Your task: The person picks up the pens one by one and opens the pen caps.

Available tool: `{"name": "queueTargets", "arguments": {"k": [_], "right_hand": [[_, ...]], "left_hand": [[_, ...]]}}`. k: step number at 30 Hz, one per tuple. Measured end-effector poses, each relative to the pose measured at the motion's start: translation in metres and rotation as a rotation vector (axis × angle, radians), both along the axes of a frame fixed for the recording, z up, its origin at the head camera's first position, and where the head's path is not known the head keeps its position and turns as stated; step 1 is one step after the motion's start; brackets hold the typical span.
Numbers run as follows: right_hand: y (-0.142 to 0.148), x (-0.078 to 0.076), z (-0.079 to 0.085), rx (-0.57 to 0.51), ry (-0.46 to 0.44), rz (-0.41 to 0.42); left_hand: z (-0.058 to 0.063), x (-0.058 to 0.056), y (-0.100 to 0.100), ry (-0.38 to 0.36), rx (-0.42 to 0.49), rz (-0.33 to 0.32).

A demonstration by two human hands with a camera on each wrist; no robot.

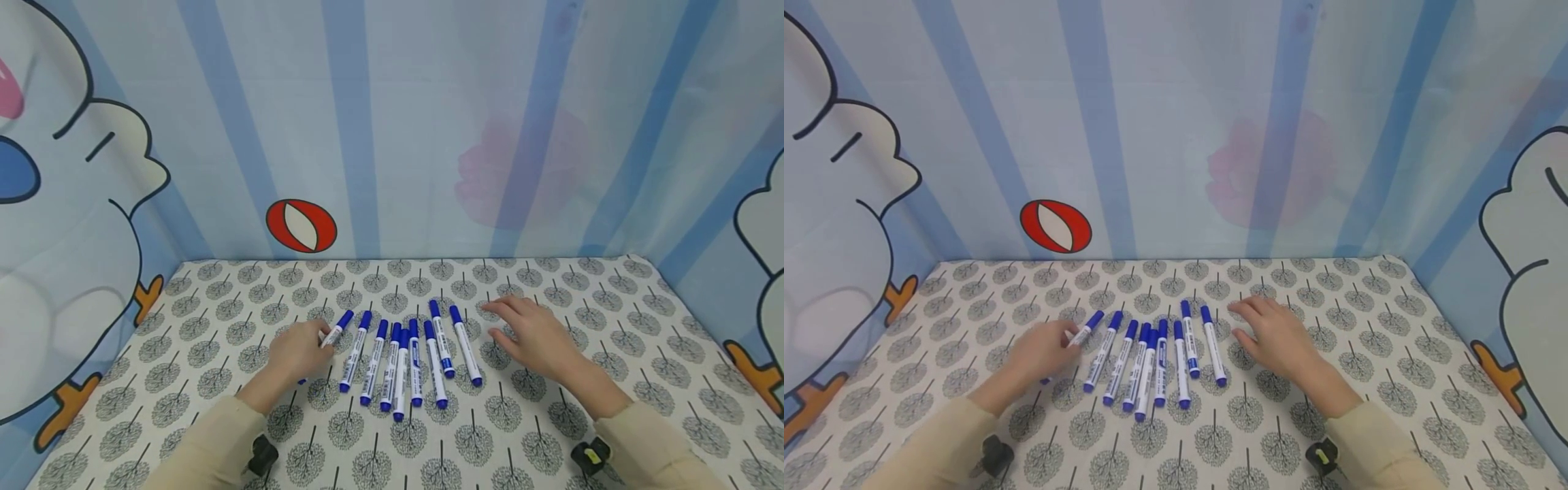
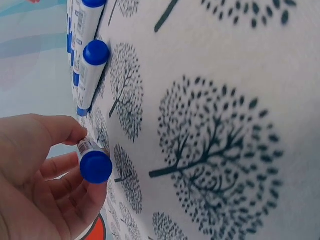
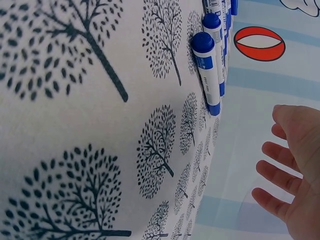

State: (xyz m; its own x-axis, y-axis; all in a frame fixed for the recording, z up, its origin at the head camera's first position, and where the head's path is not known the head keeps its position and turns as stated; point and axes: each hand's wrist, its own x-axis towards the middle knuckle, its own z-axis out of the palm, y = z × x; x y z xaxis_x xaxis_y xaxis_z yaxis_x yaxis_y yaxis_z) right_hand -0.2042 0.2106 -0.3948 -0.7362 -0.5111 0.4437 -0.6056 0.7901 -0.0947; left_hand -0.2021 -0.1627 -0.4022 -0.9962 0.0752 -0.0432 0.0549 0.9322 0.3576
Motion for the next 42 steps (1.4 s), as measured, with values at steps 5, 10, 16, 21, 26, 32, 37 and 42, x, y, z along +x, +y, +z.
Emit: {"name": "queueTargets", "arguments": {"k": [5,10,16,21,26,32,37,42], "right_hand": [[0.0,0.0,0.001,0.0,-0.024,-0.018],[0.0,0.0,0.001,-0.006,-0.018,-0.018],[-0.002,0.0,0.001,-0.014,0.01,-0.003],[-0.004,0.001,0.001,-0.026,0.037,0.009],[-0.006,0.0,0.001,-0.033,0.045,0.004],[-0.01,-0.001,0.002,-0.041,0.049,0.005],[-0.015,-0.001,0.004,-0.042,0.042,0.002],[-0.018,0.0,0.004,-0.04,0.026,-0.006]], "left_hand": [[0.003,-0.004,-0.003,0.04,-0.023,-0.011],[0.007,-0.006,-0.005,0.09,-0.039,-0.035],[0.01,-0.006,-0.004,0.154,-0.041,-0.078],[0.013,-0.007,-0.001,0.186,-0.04,-0.111],[0.013,-0.007,0.005,0.207,-0.045,-0.125],[0.014,-0.008,0.012,0.216,-0.052,-0.129],[0.018,-0.005,0.021,0.234,-0.04,-0.163],[0.018,-0.005,0.03,0.23,-0.052,-0.187]]}}
